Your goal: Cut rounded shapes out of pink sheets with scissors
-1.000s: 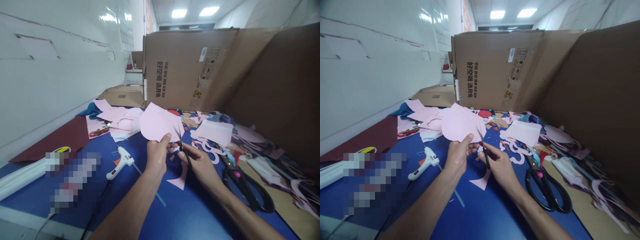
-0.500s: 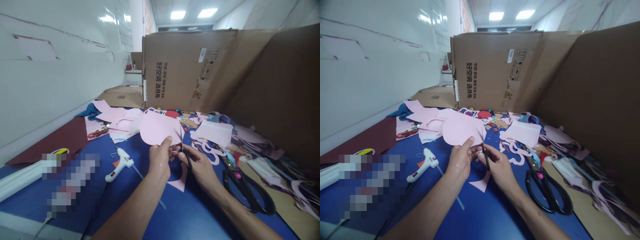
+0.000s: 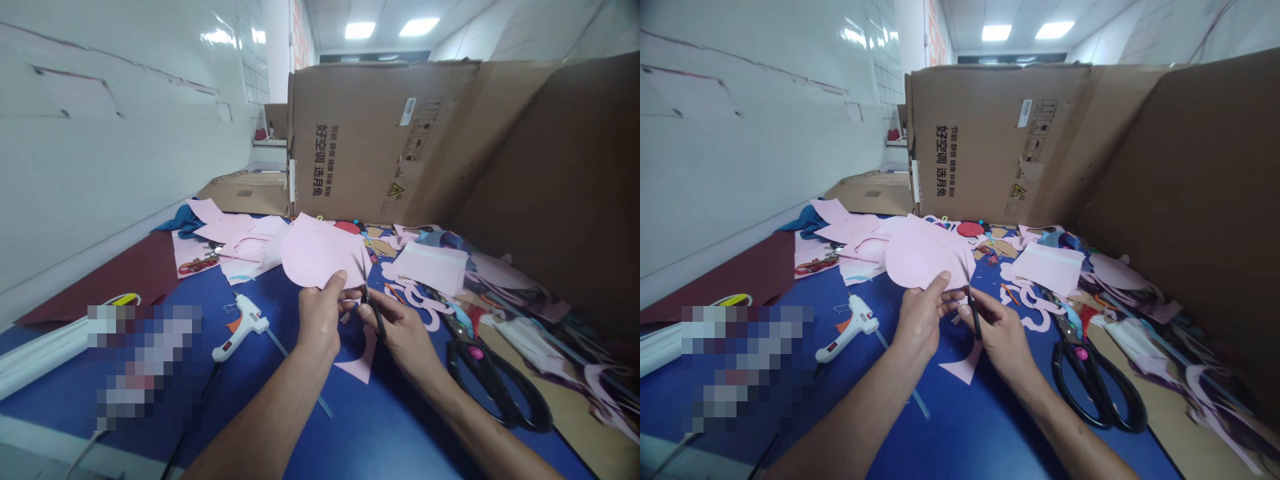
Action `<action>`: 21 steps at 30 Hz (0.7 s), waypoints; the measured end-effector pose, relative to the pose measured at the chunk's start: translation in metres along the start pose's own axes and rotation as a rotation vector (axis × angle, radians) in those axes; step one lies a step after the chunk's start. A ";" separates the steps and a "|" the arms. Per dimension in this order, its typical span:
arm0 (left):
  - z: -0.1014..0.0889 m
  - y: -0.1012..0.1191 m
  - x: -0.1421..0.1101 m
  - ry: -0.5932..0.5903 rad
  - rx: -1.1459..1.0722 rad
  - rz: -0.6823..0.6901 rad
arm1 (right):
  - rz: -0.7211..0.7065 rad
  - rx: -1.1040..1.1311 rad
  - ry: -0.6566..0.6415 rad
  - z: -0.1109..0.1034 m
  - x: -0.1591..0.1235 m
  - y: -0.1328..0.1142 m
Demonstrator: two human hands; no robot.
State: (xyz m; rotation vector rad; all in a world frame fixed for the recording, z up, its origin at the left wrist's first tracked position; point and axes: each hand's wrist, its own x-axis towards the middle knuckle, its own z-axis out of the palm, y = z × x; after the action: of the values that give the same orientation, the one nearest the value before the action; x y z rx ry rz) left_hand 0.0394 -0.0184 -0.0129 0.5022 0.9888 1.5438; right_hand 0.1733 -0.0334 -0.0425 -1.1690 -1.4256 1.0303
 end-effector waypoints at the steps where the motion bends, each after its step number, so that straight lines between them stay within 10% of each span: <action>1: 0.000 0.000 0.000 -0.003 0.007 0.010 | 0.005 0.001 0.001 0.000 0.000 0.000; 21: -0.002 0.010 0.001 -0.011 0.072 0.097 | -0.048 0.035 -0.019 0.004 0.001 0.001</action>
State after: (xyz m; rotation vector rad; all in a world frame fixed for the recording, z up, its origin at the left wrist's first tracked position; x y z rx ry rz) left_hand 0.0319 -0.0177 -0.0062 0.6167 1.0270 1.5940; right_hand 0.1697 -0.0321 -0.0441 -1.0977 -1.4387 1.0315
